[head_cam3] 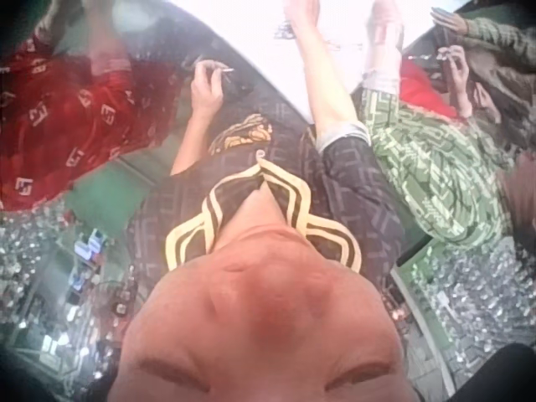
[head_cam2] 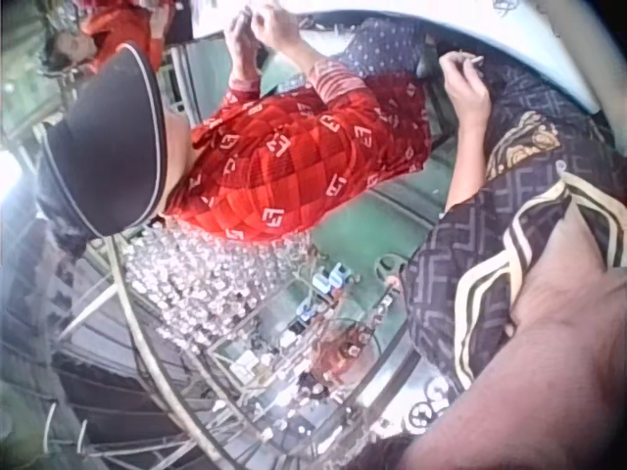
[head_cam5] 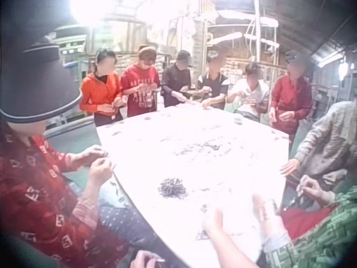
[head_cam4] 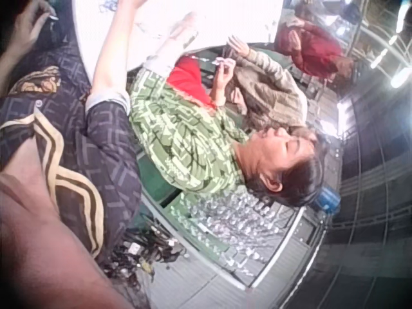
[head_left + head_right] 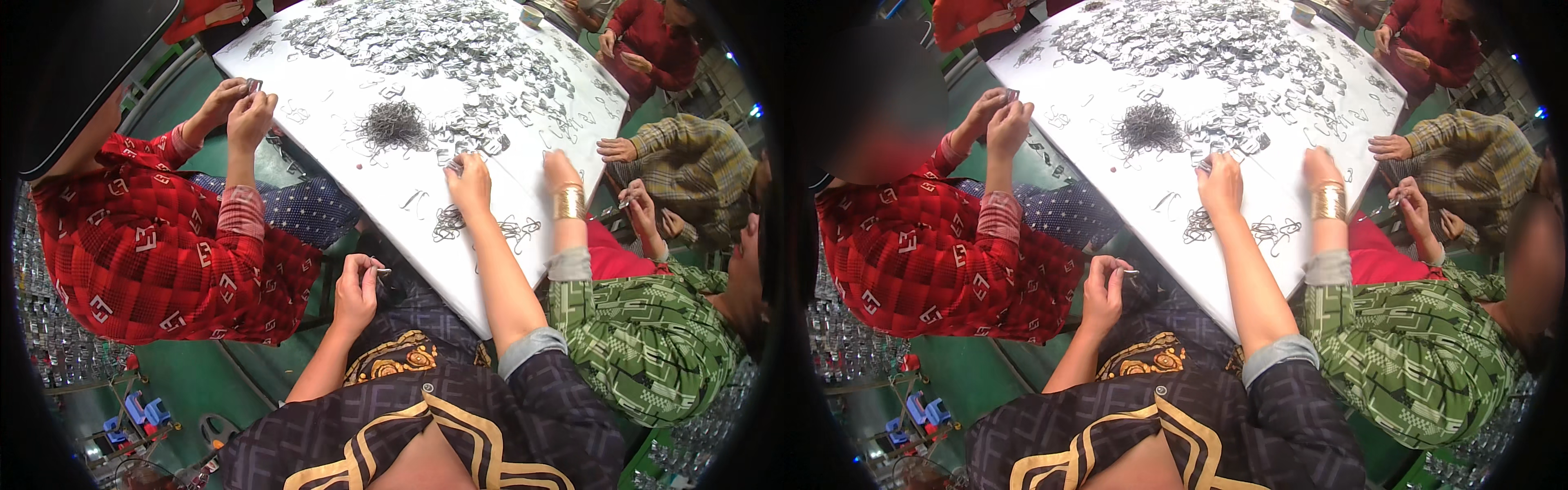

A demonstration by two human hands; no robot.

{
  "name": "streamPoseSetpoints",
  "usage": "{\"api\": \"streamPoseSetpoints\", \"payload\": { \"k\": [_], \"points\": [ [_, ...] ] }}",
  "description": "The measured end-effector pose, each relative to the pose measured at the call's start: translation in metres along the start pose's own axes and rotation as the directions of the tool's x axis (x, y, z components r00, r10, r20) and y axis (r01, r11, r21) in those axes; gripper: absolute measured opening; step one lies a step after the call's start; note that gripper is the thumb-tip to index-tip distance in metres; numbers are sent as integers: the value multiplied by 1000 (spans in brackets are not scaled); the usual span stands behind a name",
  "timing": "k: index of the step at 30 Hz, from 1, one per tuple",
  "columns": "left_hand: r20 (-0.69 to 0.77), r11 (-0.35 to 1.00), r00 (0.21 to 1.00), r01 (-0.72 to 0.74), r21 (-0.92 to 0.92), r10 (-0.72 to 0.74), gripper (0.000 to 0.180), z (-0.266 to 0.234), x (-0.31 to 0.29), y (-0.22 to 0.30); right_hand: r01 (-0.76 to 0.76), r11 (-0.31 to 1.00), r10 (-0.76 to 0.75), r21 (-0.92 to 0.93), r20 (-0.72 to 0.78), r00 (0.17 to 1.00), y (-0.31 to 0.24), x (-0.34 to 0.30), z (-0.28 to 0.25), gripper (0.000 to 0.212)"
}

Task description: The person uses their hands to thread wire loops through metal tags, connecting them into small bundles while seated at a table with other people.

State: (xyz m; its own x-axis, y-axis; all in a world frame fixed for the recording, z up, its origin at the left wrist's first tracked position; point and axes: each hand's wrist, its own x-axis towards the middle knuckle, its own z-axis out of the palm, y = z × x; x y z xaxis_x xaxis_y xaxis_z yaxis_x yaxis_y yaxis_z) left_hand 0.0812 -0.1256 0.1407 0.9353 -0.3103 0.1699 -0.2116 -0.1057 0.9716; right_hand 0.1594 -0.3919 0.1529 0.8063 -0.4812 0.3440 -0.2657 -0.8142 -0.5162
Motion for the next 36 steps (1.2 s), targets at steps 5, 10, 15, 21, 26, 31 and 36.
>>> {"api": "streamPoseSetpoints", "payload": {
  "k": [5, 10, 15, 21, 26, 31, 36],
  "points": [
    [16, 1000, 1000, -20, 21, 20, 4, 3, -2, 0, -380, 636, 102, 672, 415, 904, -38, -41, -46, 21],
    [46, 994, 996, -82, 69, 79, 6, 9, 2, 17, -354, 670, -26, 652, 498, 867, -50, -89, -64, 18],
    [55, 982, 985, -168, 87, 164, 11, 16, 0, 29, -274, 722, -107, 635, 494, 863, -64, -120, -68, 20],
    [99, 911, 956, -293, 290, 276, 14, 14, -6, 33, -83, 865, -158, 494, 425, 891, -71, -132, -75, 25],
    [112, 877, 947, -321, 358, 301, 14, 14, -8, 33, -3, 896, -186, 443, 382, 905, -77, -135, -86, 23],
    [177, 876, 951, -305, 374, 255, 13, 13, -6, 31, 46, 894, -198, 446, 300, 933, -71, -143, -81, 16],
    [338, 897, 929, -270, 349, 148, 13, 0, 10, 26, 76, 879, -201, 471, 221, 954, -56, -152, -66, 12]
  ]
}}
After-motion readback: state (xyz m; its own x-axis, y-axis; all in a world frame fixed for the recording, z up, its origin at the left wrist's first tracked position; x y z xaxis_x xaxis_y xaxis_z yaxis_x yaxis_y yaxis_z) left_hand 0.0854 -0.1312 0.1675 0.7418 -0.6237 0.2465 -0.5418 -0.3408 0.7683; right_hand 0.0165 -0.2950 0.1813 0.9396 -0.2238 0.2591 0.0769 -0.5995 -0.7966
